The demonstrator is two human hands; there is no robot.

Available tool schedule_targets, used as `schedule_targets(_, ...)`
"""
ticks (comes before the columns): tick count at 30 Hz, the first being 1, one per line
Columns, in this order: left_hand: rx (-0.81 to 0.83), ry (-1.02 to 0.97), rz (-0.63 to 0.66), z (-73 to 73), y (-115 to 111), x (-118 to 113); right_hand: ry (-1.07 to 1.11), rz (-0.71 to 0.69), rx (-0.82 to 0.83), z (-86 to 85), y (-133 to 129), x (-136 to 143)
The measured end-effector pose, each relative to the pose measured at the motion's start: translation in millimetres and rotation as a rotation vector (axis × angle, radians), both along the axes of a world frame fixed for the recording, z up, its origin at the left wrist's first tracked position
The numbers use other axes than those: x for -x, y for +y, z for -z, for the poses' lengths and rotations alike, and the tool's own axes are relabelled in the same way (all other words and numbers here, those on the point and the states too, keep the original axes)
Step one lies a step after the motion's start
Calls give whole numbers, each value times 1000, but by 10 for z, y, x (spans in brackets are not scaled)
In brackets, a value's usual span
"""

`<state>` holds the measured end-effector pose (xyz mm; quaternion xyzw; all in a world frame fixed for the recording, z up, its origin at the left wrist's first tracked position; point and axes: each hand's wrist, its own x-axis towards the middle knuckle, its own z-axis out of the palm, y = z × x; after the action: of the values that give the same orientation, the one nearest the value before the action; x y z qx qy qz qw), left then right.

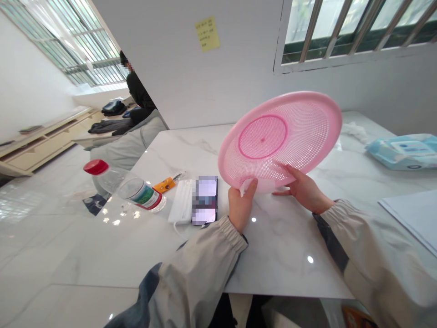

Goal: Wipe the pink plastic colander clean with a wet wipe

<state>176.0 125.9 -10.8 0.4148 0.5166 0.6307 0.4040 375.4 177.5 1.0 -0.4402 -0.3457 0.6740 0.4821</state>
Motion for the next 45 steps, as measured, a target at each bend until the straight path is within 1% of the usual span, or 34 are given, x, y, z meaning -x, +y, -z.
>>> schedule_targets(2,-3,-4,-7,8,5,1,-5,-9,18,9,8,-10)
schedule_targets(5,-17,-29,-9,13,7,1,33,-77,34,6,8,-24)
schedule_targets(9,-39,-35,-21,19,10,4,77,-181,39,-49,-33,-27)
schedule_targets(12,-42,-53,-39,39,21,3,87,-232,26,-91,-70,-23)
schedule_targets(16,-3,-103,-60,72,38,-12,104,-271,-17,-54,-88,-22)
schedule_targets(20,61,-166,-26,93,40,-30,48,-249,-78,30,-93,10)
schedule_targets(23,56,-98,12,71,18,-38,36,-224,-98,47,-95,47)
schedule_targets(28,-29,27,138,-55,-51,-31,79,-116,-69,17,-79,63)
schedule_targets(31,-108,78,202,-121,-77,-18,106,-98,-76,-14,-75,59)
schedule_targets(33,-150,135,231,-132,-70,-6,129,-73,-86,-42,-75,58)
schedule_targets(36,-209,240,203,-100,-28,13,186,-7,-80,-83,-64,52)
schedule_targets(38,-226,257,165,-74,1,26,229,18,-42,-100,-47,41)
schedule_targets(42,-185,227,54,-59,21,50,293,29,62,-101,-8,11)
schedule_targets(45,-144,221,-15,-65,19,63,324,29,94,-90,9,-1)
